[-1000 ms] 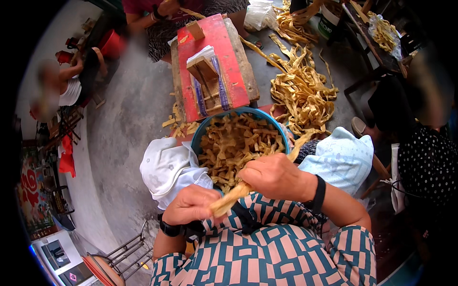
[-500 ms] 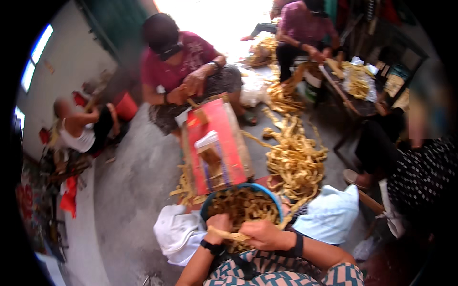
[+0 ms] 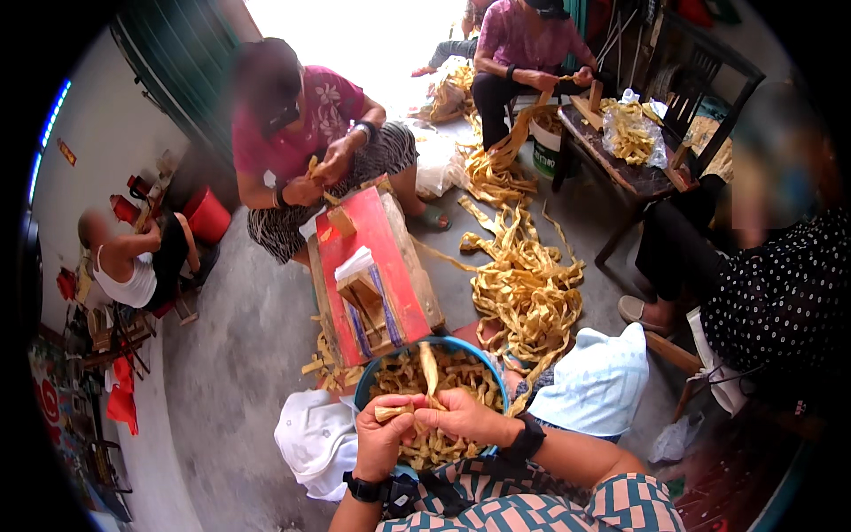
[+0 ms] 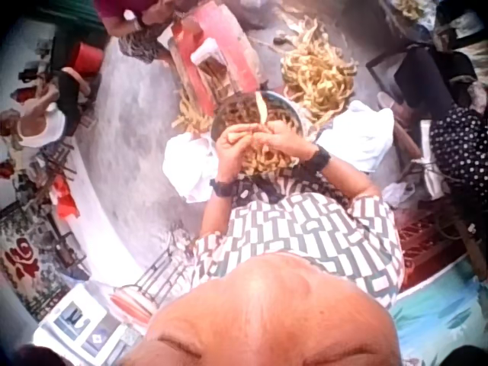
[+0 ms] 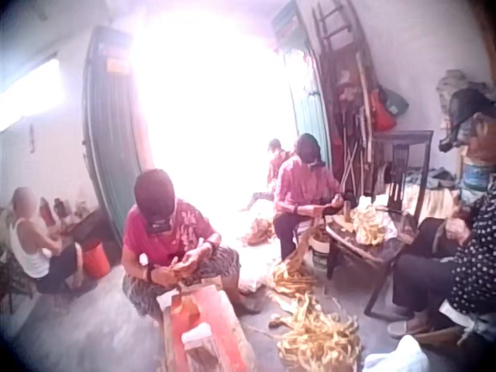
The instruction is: The person is folding long tan paper strips into small bundles by hand and placing them into a blue plastic container.
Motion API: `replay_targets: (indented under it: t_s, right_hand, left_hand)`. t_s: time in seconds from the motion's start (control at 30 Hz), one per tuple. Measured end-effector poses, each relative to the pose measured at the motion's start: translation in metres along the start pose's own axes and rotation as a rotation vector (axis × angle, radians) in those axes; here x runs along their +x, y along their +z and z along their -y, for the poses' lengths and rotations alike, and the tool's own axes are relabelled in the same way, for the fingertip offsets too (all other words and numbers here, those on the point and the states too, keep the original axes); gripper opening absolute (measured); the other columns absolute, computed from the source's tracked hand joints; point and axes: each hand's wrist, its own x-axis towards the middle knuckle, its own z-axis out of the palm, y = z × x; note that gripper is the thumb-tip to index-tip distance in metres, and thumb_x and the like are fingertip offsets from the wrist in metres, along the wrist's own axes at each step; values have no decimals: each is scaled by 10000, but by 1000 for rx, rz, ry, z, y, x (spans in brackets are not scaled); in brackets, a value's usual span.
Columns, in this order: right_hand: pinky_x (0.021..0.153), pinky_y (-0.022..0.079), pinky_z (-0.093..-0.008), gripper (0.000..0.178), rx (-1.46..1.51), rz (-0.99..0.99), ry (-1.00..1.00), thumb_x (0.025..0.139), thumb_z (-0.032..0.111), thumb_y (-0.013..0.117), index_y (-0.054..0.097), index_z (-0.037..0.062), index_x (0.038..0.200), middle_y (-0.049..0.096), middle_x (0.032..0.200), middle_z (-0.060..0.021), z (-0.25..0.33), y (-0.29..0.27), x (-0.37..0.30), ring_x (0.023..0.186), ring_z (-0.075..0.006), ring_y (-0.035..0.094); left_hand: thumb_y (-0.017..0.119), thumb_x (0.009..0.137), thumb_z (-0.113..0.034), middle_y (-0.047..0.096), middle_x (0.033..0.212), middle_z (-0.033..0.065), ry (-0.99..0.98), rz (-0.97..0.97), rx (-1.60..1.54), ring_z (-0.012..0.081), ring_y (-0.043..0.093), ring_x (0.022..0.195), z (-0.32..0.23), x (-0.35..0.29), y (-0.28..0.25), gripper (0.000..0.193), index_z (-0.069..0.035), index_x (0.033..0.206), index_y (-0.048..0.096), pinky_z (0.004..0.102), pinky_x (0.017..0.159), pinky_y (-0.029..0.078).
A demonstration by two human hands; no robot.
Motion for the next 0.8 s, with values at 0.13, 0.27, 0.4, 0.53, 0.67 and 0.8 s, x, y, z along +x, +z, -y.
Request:
replay_targets:
  t_s: [0.13,0.27,0.4,0.53,0.67,0.8]
  right_hand:
    - [642,472,-207,224,-25,41,-14,1033,251,650,694,47,1115,665,896,39,-1,1,2,753,-36,589]
    - [829,519,-239,213,40,31,-131,1036,152,625,652,5,1188,677,1004,13,-5,10,6,930,-67,614]
    - [695,517,-274,242,-295,-190,-116,1000,193,682,665,-37,1077,691,834,-30,-14,1,7,788,-92,639]
    - [640,500,-336,262,-542,-93,-166,1010,230,655,674,-31,1001,679,779,-129,-8,-4,4,692,-202,654]
    - [603,499,-382,316,-648,-11,-200,999,276,660,660,-34,936,653,731,-195,-12,-8,7,664,-298,676]
    - [639,509,-358,276,-650,87,-182,1005,262,651,652,-8,952,653,771,-146,-14,-13,5,718,-245,661]
  left_hand:
    - [678,927,-8,731,1201,109,-53,-9,-67,84,667,841,1,0,3,257,-19,1183,688,202,669,525]
    - [665,945,-20,677,1325,152,-16,86,-239,94,653,827,11,1,-3,241,-13,1185,679,213,666,525]
    - [666,977,-45,694,1181,100,205,-293,107,80,632,836,8,0,1,315,-22,1285,600,229,680,539]
    - [739,908,-7,682,877,86,558,-144,805,154,659,727,-10,-15,-6,170,22,1068,689,260,675,520]
    - [742,893,-29,716,900,95,297,-95,819,146,687,749,-11,-17,4,199,22,1078,687,260,670,535]
    - [694,883,-32,745,887,118,64,-47,590,129,717,781,-8,-15,-3,214,24,1089,695,270,692,560]
